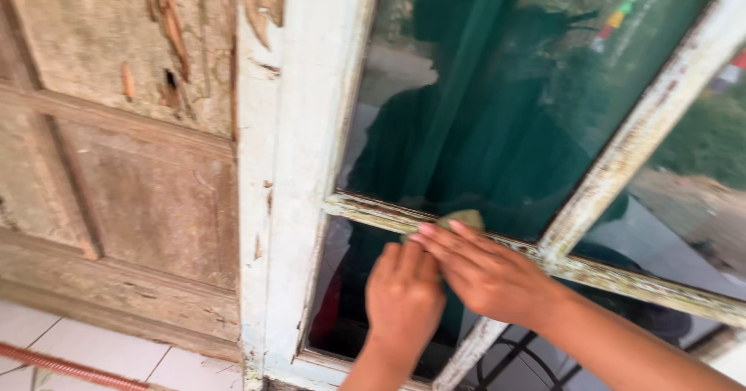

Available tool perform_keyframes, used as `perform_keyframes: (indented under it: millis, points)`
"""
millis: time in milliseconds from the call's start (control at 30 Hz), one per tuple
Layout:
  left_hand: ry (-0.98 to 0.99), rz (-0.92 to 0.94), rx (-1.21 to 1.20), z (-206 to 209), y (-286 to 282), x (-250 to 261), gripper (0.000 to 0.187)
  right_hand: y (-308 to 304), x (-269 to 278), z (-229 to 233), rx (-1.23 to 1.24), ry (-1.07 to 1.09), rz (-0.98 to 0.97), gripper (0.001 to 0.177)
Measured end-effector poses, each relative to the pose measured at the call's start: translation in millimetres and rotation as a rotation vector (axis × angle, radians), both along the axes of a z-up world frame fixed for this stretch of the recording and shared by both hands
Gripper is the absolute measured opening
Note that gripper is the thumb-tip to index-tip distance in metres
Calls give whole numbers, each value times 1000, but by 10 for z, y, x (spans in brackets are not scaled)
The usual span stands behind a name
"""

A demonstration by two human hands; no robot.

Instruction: The person cleans a window by wiping the panes and frames with a sponge, rinsing and wringing the sponge in a bucket of water, and scrubbing the window frame.

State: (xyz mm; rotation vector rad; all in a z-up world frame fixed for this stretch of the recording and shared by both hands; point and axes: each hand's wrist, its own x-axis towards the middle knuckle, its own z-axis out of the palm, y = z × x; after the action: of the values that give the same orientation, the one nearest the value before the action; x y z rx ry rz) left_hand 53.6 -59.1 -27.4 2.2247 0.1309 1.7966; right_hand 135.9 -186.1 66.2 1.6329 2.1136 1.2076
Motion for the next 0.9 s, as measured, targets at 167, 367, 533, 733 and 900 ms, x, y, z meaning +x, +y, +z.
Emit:
perform_keyframes:
  millis: [167,367,533,733,900]
  points:
    - [-46,-120,58,-28,-610,291,13,-728,148,-19,-4,55,-124,31]
    - [14,-180,31,-89,-967,425,19,-1141,308,-124,-30,-24,-190,30]
    - [71,-254,65,-71,-1097,391,16,-1382,337,-161,11,57,-197,29]
    - [39,-335,116,196,-1099,228,13,-1422,102,94,111,-62,-183,26]
    - [-125,-269,43,544,-856,252,24,-992,-27,268,172,-203,-318,29]
